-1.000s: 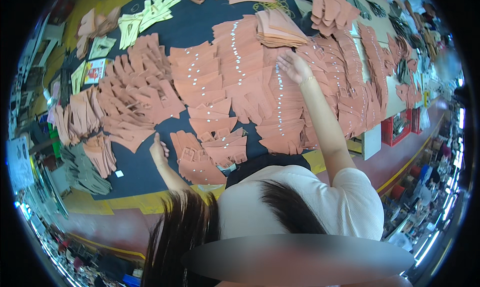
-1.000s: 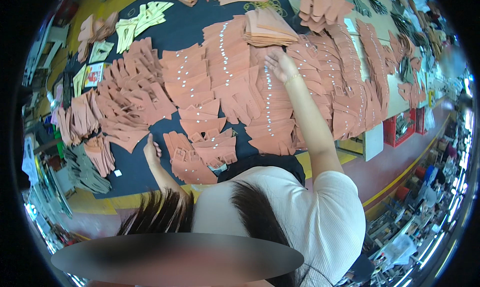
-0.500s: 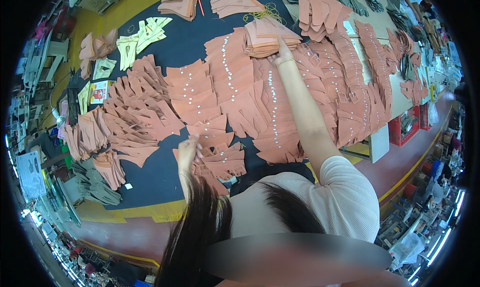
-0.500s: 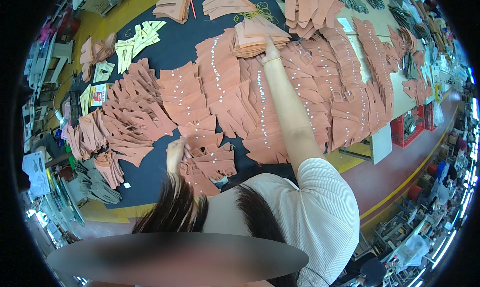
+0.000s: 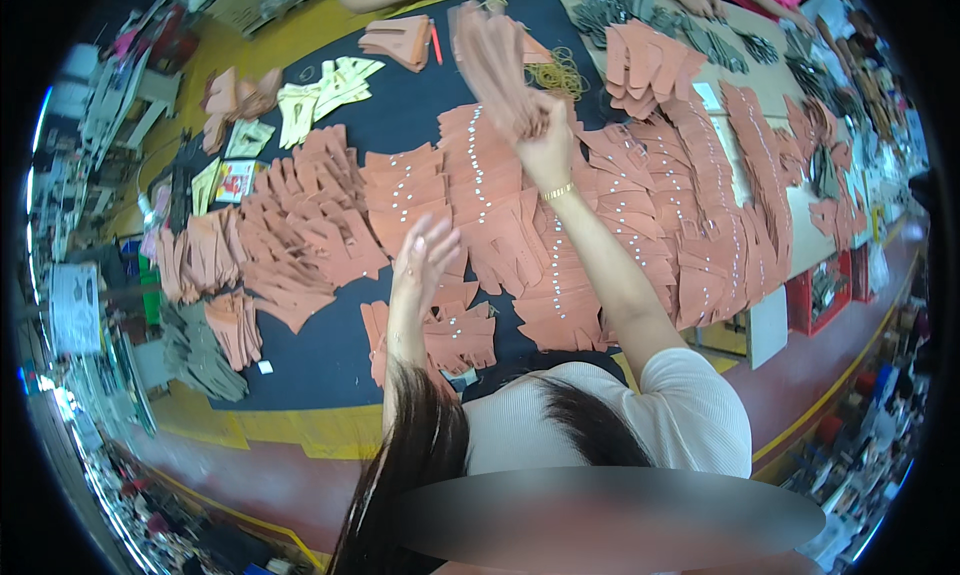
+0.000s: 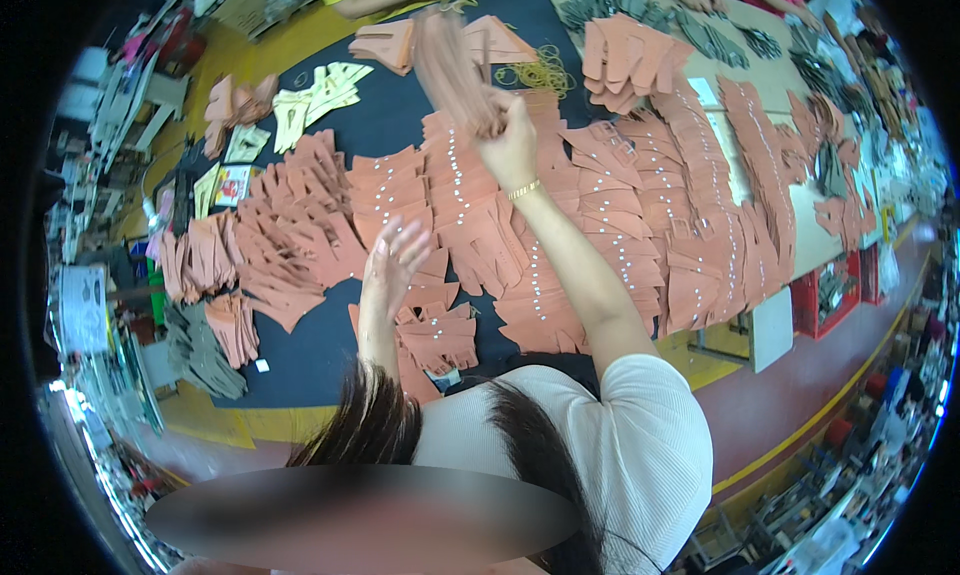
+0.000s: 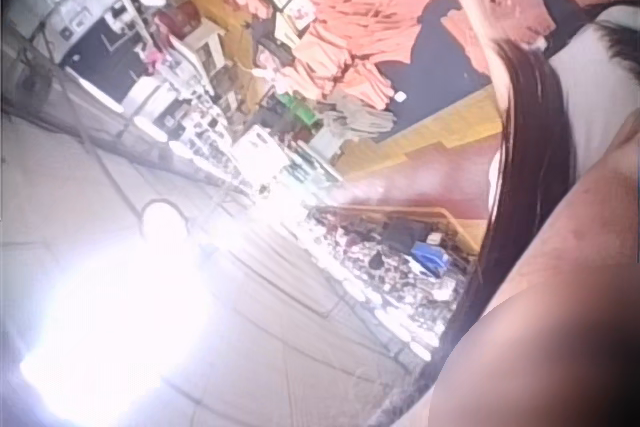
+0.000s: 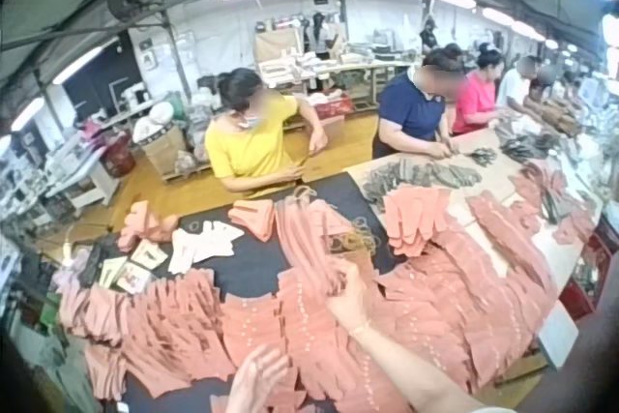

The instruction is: The person repeatedly picks up pink fabric pieces from a large pile on a table, briefly separates or aligns them, and places them back into the pile. The hands work continuously over the same area, handling the pieces one at a time or in small groups.

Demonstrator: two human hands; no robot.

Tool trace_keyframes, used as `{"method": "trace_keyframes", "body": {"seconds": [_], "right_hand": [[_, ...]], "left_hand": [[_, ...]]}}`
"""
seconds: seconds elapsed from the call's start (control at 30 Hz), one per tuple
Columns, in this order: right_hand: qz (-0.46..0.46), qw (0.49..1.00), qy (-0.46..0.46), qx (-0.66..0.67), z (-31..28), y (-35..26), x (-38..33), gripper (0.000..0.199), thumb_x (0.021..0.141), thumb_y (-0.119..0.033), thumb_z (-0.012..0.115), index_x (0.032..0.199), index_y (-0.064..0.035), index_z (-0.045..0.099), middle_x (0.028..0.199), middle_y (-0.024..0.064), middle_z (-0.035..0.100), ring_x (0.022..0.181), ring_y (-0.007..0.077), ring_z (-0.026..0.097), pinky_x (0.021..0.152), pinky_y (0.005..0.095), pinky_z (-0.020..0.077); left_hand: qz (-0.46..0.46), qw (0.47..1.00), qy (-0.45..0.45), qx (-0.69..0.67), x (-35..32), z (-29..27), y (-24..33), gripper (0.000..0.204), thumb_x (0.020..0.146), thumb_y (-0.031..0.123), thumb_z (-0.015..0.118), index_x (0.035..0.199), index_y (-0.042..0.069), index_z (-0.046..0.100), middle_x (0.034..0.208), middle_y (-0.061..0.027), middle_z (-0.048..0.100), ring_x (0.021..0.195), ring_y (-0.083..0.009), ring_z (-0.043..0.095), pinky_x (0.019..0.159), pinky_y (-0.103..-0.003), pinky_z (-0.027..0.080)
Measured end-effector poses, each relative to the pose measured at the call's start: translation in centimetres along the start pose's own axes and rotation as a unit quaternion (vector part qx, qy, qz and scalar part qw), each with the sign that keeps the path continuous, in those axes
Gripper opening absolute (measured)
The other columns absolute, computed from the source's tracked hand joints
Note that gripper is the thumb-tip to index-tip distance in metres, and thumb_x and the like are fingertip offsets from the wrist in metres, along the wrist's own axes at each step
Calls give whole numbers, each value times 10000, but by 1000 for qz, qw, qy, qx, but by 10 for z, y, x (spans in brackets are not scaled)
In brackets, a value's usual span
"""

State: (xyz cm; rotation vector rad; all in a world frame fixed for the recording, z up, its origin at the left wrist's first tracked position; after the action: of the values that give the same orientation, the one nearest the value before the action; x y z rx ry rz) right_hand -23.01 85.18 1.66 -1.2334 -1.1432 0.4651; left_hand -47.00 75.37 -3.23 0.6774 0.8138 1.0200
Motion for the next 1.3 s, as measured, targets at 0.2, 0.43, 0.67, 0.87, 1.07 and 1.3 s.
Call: {"method": "trace_keyframes", "body": {"seconds": [0.2,0.43,0.67,0.87,1.07,1.3], "right_hand": [[-298,902,-280,-140,21,-116,-109,465,659,73,591,1097,-67,520,1279,106,521,1215,319,456,1037,479,339],[-118,954,-262,-85,-7,-138,-132,213,743,-55,651,953,-35,624,1096,97,561,1062,284,501,922,398,403],[-6,971,-211,-115,-17,-120,-154,185,756,-161,717,875,-43,640,930,77,518,916,238,490,810,332,422],[229,923,-241,196,-29,-86,-173,141,856,-187,648,835,-52,613,791,-8,488,771,121,486,712,261,427],[144,943,-300,8,-85,-79,-154,148,875,-186,633,820,-53,601,636,-57,444,558,37,385,516,191,337],[-38,979,-162,-119,-97,-80,-83,216,851,-237,653,834,-28,602,577,-3,428,548,78,375,509,225,335]], "left_hand": [[60,980,39,-185,-10,26,18,615,872,305,609,1337,3,343,1280,-175,475,1153,-285,516,989,-425,429],[43,986,89,-131,-59,27,5,540,773,29,641,1252,-30,398,1156,-158,543,1044,-248,576,892,-371,507],[132,983,123,15,-97,45,-8,436,759,22,689,1146,-35,495,1051,-99,595,935,-162,596,795,-280,499],[111,977,146,113,-123,40,-21,486,752,22,675,1181,-36,455,1063,-123,584,935,-197,603,820,-310,507],[-26,988,92,-119,-132,21,-26,574,762,90,623,1258,-51,371,1134,-190,544,984,-281,608,864,-386,519],[-171,985,-32,-16,-161,58,-35,796,656,130,706,1326,-57,320,1226,-183,499,1123,-273,527,947,-365,438]]}}
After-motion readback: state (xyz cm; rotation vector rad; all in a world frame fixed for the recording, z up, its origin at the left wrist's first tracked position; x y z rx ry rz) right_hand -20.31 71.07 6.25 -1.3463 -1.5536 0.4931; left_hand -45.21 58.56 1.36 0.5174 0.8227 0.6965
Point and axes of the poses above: each hand's wrist, its own x-axis towards the middle knuckle, its own z-axis out of the palm, y = z × x, the point moved 7 cm from there along x, towards the middle knuckle
